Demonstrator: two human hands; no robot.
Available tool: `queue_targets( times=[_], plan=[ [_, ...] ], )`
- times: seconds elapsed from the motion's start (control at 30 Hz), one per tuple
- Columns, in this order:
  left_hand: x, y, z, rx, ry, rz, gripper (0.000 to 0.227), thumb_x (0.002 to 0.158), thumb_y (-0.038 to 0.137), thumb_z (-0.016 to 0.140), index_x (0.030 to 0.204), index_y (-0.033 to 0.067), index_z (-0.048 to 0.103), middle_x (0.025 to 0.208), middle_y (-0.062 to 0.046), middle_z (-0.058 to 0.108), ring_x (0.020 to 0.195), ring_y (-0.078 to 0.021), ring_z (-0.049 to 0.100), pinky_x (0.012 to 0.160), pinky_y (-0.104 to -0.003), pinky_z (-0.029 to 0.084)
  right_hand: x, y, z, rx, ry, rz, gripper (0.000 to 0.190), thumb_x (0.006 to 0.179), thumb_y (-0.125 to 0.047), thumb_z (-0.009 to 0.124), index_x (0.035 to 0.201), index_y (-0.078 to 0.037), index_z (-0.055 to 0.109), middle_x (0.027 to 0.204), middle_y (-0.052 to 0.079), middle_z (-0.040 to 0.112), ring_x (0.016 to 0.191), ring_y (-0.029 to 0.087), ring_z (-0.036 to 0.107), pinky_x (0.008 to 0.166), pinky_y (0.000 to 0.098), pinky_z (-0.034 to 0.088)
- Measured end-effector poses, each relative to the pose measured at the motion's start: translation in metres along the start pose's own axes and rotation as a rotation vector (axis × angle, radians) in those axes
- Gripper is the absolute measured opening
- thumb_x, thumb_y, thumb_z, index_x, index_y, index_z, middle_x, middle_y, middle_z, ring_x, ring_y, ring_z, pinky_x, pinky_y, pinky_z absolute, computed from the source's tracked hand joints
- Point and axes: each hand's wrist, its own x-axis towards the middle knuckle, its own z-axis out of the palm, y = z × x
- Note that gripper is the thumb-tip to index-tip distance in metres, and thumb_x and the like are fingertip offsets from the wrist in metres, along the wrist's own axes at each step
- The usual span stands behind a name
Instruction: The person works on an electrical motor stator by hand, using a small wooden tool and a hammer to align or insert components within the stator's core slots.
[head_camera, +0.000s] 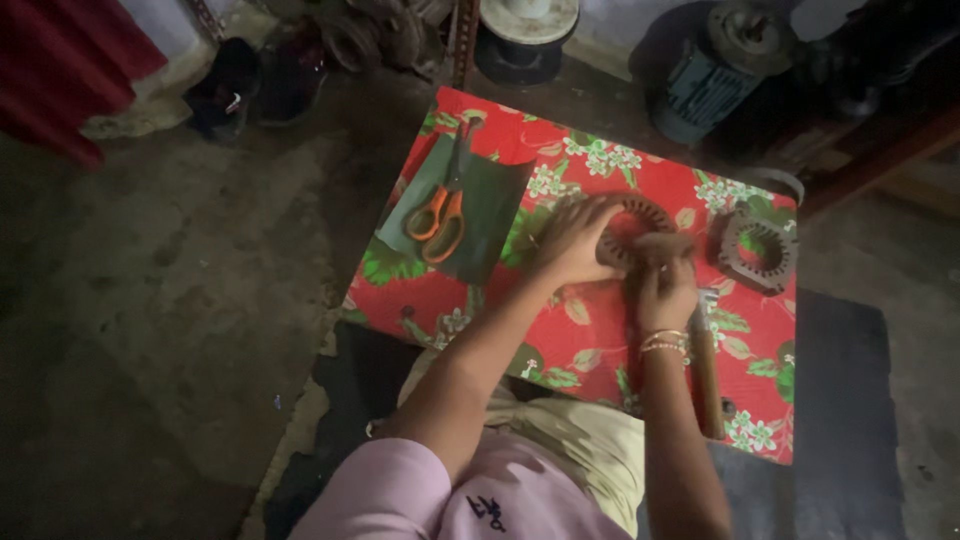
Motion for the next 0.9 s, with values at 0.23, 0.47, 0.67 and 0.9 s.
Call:
queue_targets(
  times=[0.23,0.47,0.67,0.9],
  plan=[
    [0.001,-0.004,0.006,-0.024,0.031,0.016,0.111,0.056,0.055,0.093,0.147,0.0159,0.041,0.153,-0.017,0.045,0.144,-0.0398,0.041,0.124,-0.057,0.023,0.000,-0.017,-0.019,0.142,0.088,-0.027,0.019,0.101,-0.009,0.060,0.117,-0.005,0.068,0.110,0.022,0.068,0.103,0.044,0.063,0.088,0.0501,0.053],
    [0.000,-0.003,0.001,-0.008,0.036,0.030,0.108,0.055,0.053,0.093,0.143,0.0149,0.045,0.150,-0.019,0.048,0.141,-0.0398,0.044,0.123,-0.057,0.024,-0.007,-0.028,-0.020,0.006,0.007,-0.047,0.013,0.097,-0.009,0.062,0.108,-0.006,0.068,0.104,0.019,0.066,0.098,0.042,0.064,0.084,0.0502,0.053],
    [0.000,-0.007,0.007,-0.005,0.059,0.045,0.107,0.054,0.049,0.094,0.143,0.0149,0.046,0.149,-0.018,0.049,0.142,-0.0393,0.044,0.123,-0.056,0.026,-0.015,-0.018,-0.014,-0.040,-0.048,-0.035,0.009,0.095,-0.010,0.064,0.102,-0.006,0.065,0.101,0.020,0.064,0.097,0.044,0.062,0.083,0.0512,0.052],
    [0.001,-0.005,0.009,0.026,0.016,0.032,0.110,0.054,0.052,0.094,0.144,0.0151,0.044,0.151,-0.019,0.047,0.141,-0.0387,0.043,0.121,-0.058,0.025,-0.012,-0.019,-0.018,-0.047,-0.066,-0.073,0.014,0.091,-0.011,0.065,0.103,-0.003,0.063,0.105,0.022,0.063,0.099,0.045,0.061,0.084,0.0519,0.052]
  ],
)
